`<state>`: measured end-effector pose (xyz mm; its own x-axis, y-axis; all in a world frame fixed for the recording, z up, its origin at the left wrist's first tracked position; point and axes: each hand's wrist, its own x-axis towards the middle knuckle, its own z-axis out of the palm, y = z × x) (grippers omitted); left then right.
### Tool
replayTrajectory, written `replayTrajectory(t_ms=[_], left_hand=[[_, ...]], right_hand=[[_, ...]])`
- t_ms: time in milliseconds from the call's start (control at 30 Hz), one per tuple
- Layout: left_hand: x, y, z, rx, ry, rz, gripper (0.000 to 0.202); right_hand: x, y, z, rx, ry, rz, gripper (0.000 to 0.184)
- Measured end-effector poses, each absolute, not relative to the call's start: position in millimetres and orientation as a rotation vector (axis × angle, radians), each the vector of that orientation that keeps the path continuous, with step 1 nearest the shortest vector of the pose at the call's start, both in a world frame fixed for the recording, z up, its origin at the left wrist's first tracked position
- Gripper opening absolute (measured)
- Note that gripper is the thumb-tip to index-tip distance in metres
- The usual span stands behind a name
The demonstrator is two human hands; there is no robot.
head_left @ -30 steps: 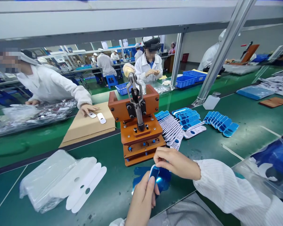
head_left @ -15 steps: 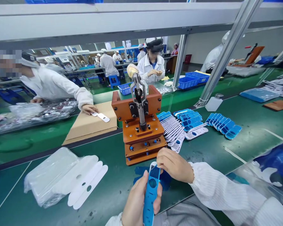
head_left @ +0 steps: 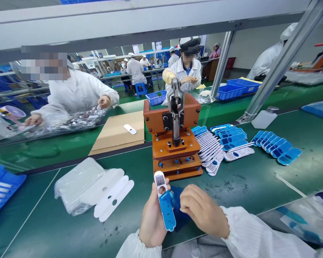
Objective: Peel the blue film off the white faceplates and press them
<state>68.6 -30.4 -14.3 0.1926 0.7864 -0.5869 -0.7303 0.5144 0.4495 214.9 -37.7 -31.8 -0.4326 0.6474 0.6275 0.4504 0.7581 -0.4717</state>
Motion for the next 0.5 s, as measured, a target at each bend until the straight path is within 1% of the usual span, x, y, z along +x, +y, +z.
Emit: replayTrajectory(t_ms=[133,200,300,367,467,500], left_hand=[[45,-21,-18,0.097,0.843,1.241,0.028],[25,-12,-17,0.113,0.882,1.431,0.03],[-4,-1,-13,0.092,0.971,1.813,0.034],[-13,1,-10,0.091,0.993,1.968,0.031],[-7,-5,-8,0.281,1.031,1.918,0.019],[-1,-8,-8,0.368,1.049,1.854,0.023]], right_hand=[[208,-65,-31,-0.839,-2.008,0.47,0.023],[213,-73,-33,-0.918,-1.855,0.624,0.022],[229,-72,-46,-1.225,-1.603,0.785,0.02],[242,-65,-60,-1.455,-1.541,0.822,0.02],[255,-55,-77,-1.633,-1.576,0.778,0.019],[257,-53,-79,-1.651,-1.576,0.737,0.018]])
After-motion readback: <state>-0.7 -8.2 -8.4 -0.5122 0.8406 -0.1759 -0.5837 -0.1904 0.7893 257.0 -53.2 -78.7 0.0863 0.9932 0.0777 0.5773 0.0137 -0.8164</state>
